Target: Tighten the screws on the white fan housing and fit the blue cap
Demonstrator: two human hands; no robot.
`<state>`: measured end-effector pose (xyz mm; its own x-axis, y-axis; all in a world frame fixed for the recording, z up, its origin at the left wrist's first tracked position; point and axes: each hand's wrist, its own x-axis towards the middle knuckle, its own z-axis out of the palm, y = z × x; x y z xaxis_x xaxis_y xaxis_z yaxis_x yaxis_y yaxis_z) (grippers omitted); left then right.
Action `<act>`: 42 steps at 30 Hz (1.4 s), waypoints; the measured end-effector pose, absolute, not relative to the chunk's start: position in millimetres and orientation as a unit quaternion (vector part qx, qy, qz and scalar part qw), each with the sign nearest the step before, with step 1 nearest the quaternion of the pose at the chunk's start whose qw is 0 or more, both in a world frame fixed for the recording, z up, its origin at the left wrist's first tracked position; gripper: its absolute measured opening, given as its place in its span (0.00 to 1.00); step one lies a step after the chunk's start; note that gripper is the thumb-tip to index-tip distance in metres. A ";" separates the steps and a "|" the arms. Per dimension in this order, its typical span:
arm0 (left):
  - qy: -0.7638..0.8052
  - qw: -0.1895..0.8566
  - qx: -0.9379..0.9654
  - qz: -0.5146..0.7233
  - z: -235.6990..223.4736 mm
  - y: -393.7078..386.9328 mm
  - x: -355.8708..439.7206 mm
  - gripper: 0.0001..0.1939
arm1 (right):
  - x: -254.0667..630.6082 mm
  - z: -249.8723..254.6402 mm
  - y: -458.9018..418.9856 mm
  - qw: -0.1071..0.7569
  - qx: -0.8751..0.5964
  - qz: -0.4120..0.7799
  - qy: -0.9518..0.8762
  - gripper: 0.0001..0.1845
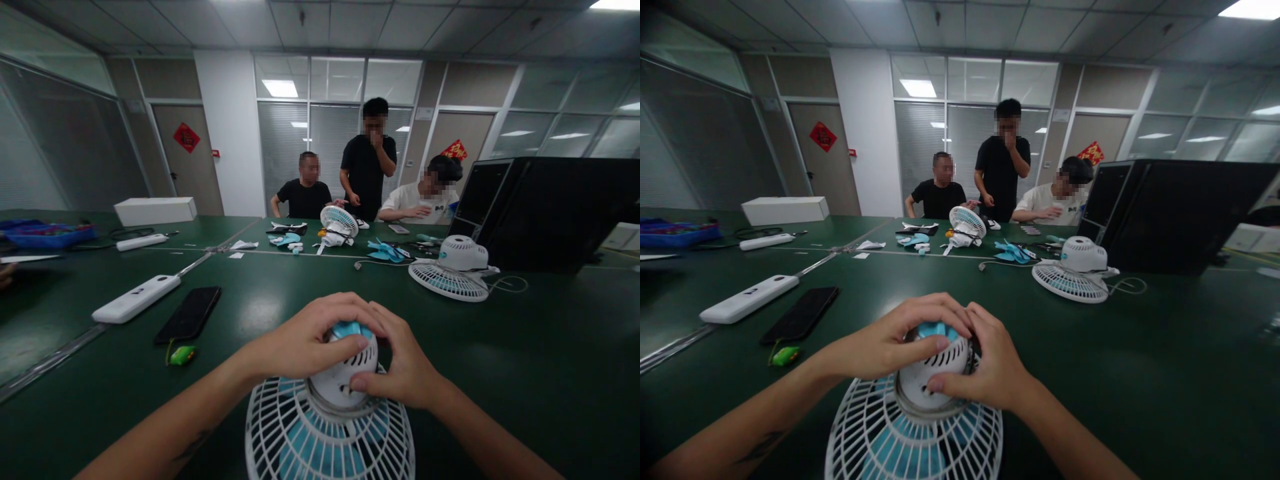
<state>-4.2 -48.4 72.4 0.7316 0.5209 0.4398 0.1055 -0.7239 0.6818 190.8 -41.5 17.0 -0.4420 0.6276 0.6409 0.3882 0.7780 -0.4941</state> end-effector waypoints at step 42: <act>0.154 0.220 0.912 0.309 71.9 -44.5 -4.4 0.12 | 187.3 20.9 -43.4 0.462 -0.288 0.057 -0.837 0.34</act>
